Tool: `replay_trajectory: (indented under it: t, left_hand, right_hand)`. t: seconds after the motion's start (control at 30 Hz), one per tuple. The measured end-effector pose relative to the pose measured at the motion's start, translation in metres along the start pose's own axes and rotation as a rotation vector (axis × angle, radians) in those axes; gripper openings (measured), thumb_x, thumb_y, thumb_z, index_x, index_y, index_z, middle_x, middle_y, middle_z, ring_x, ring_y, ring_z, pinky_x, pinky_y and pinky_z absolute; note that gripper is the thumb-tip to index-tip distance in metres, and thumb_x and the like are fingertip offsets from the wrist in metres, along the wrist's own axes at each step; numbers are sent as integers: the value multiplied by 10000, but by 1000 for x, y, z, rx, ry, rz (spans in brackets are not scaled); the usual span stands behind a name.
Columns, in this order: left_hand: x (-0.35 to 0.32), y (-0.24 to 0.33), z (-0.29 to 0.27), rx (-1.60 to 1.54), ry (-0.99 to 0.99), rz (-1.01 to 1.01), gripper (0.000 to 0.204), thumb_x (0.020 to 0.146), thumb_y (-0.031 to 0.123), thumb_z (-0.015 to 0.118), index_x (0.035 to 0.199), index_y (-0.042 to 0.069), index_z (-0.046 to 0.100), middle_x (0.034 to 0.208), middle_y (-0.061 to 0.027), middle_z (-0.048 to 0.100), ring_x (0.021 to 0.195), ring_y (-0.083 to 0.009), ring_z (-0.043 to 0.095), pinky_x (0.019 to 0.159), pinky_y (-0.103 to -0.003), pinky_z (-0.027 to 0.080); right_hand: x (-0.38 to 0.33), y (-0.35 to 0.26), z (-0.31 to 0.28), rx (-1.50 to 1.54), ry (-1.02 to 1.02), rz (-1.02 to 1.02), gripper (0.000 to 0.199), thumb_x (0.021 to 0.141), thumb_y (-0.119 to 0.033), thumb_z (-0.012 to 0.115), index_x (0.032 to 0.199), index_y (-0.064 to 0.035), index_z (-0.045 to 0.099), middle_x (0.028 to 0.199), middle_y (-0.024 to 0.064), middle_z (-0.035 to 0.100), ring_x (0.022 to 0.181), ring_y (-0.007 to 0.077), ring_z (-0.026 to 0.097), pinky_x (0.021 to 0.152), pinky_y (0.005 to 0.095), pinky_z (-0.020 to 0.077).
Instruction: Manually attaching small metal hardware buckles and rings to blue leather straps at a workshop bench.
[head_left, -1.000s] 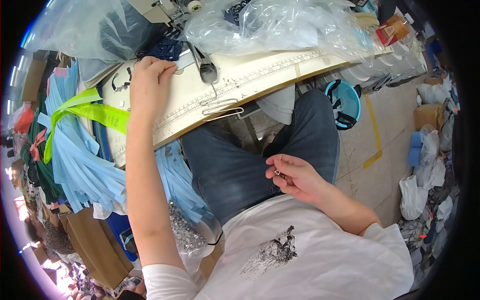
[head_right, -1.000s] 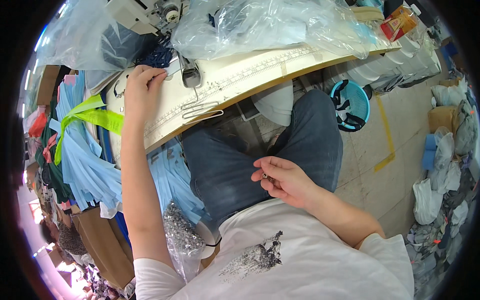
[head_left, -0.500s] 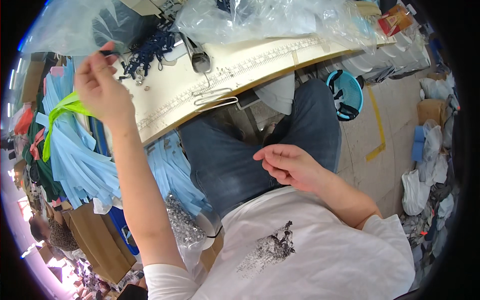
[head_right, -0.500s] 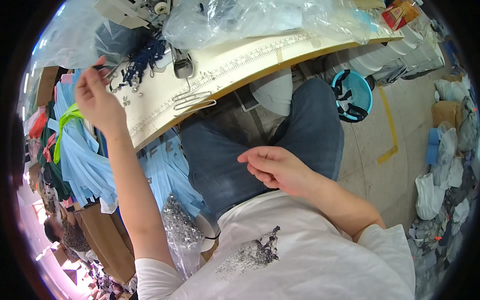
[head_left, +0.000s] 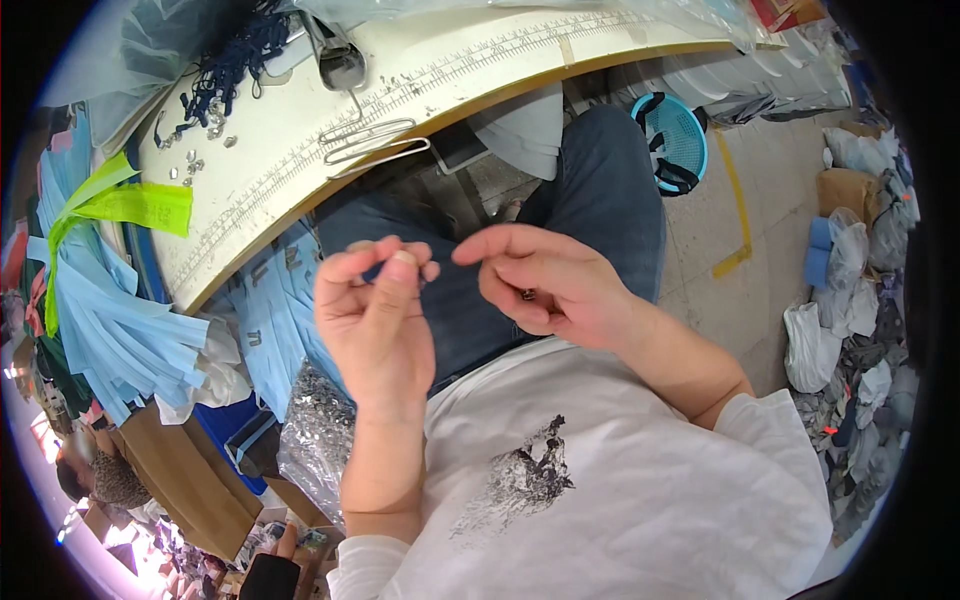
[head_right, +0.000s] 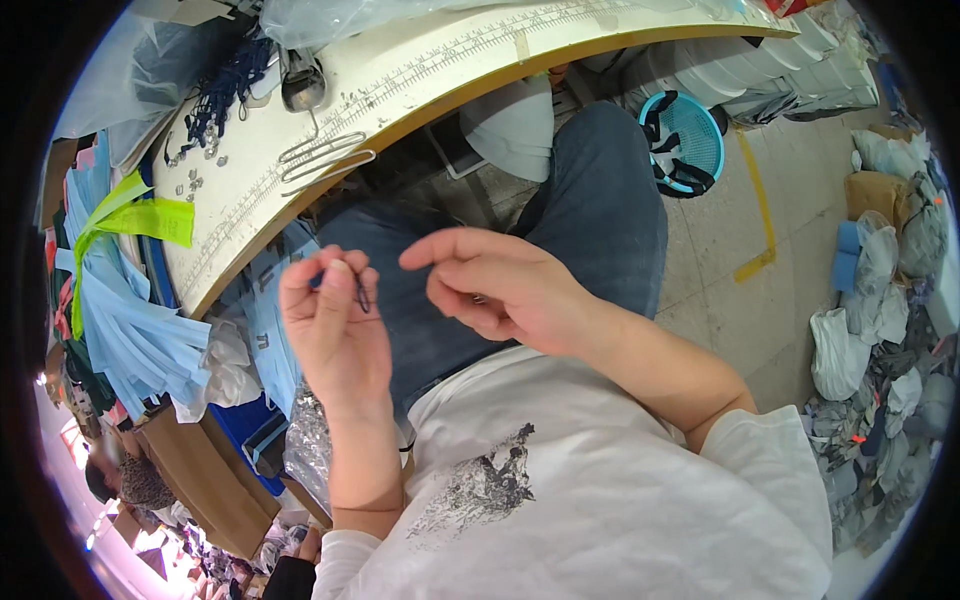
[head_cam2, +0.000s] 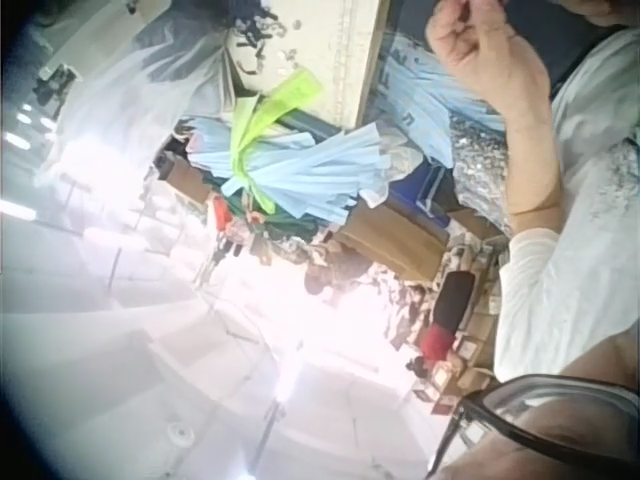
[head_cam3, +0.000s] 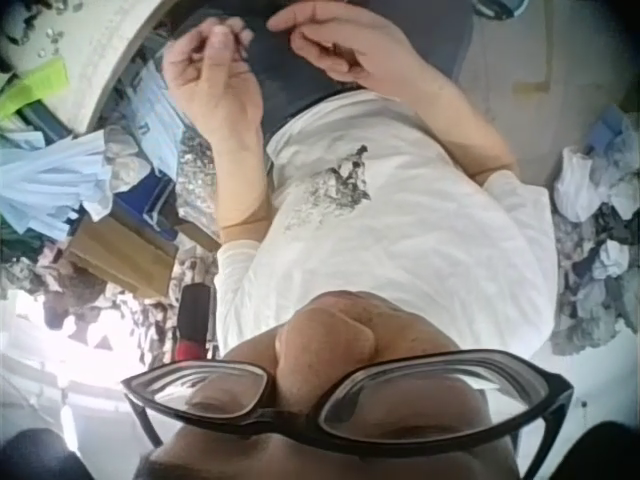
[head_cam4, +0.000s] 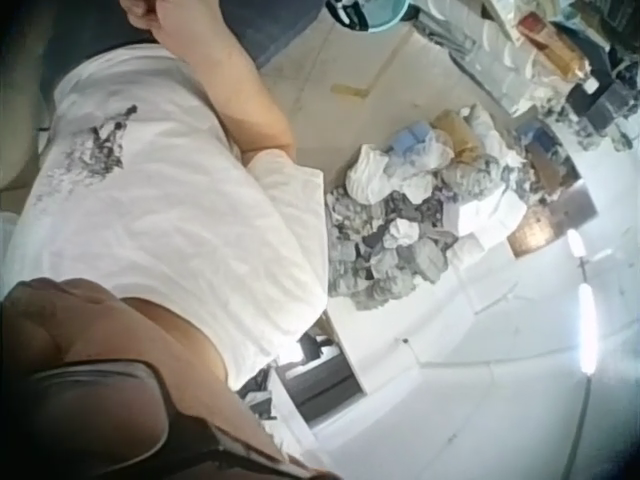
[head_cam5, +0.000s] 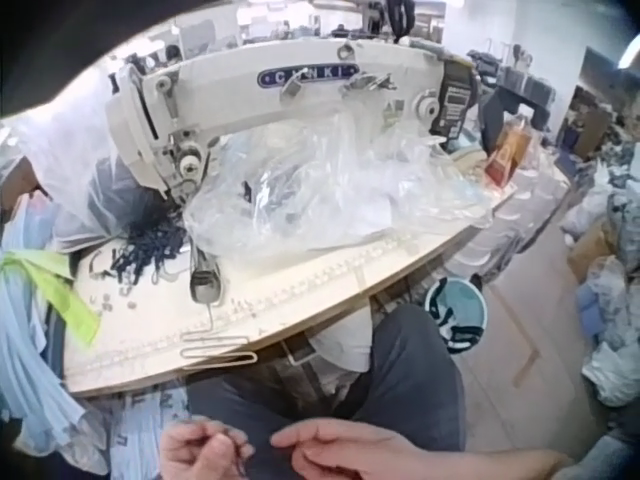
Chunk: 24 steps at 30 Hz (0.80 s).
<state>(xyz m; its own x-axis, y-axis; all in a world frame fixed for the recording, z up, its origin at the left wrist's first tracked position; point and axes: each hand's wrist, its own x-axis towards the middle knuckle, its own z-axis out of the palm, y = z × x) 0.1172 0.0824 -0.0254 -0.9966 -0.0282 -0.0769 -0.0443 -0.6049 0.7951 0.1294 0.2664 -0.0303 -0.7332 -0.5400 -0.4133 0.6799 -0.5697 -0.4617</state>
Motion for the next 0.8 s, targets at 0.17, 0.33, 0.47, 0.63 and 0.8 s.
replay_trajectory:
  t: [0.17,0.33,0.47,0.63,0.8]
  left_hand:
    - [-15,-21,-7,-106,54,-90,217,835,-100,655,983,51,608,1008,-146,669,811,-193,652,695,-294,534]
    - [-17,-23,-3,-101,56,-123,204,848,-88,648,989,44,581,993,-164,671,772,-168,646,660,-270,527]
    - [-18,-22,-2,45,38,-132,163,885,-47,627,1013,21,553,1020,-181,671,773,-158,641,659,-259,523]
    - [-27,-18,5,410,-41,-108,149,910,-17,612,1057,-11,589,967,-110,653,770,-138,618,686,-233,518]
    - [-22,-16,-6,850,-177,242,146,841,-38,666,985,-28,648,894,-106,622,778,-179,599,671,-248,476]
  right_hand:
    - [2,8,-3,-87,-4,-145,189,999,-237,527,1071,-69,575,810,50,592,486,35,363,423,170,266]
    - [-1,6,-2,-142,55,-145,193,988,-220,550,1089,-58,577,831,51,620,498,23,383,426,158,286]
    - [0,6,-3,-142,78,-213,226,984,-171,552,1156,-32,597,833,28,647,510,11,394,423,162,282]
    - [2,9,-8,-82,-3,-190,231,996,-164,526,1171,-30,593,860,29,650,515,8,392,425,160,287]
    - [1,7,-6,-92,12,-165,241,991,-218,541,1126,-25,591,873,51,634,502,22,384,430,157,290]
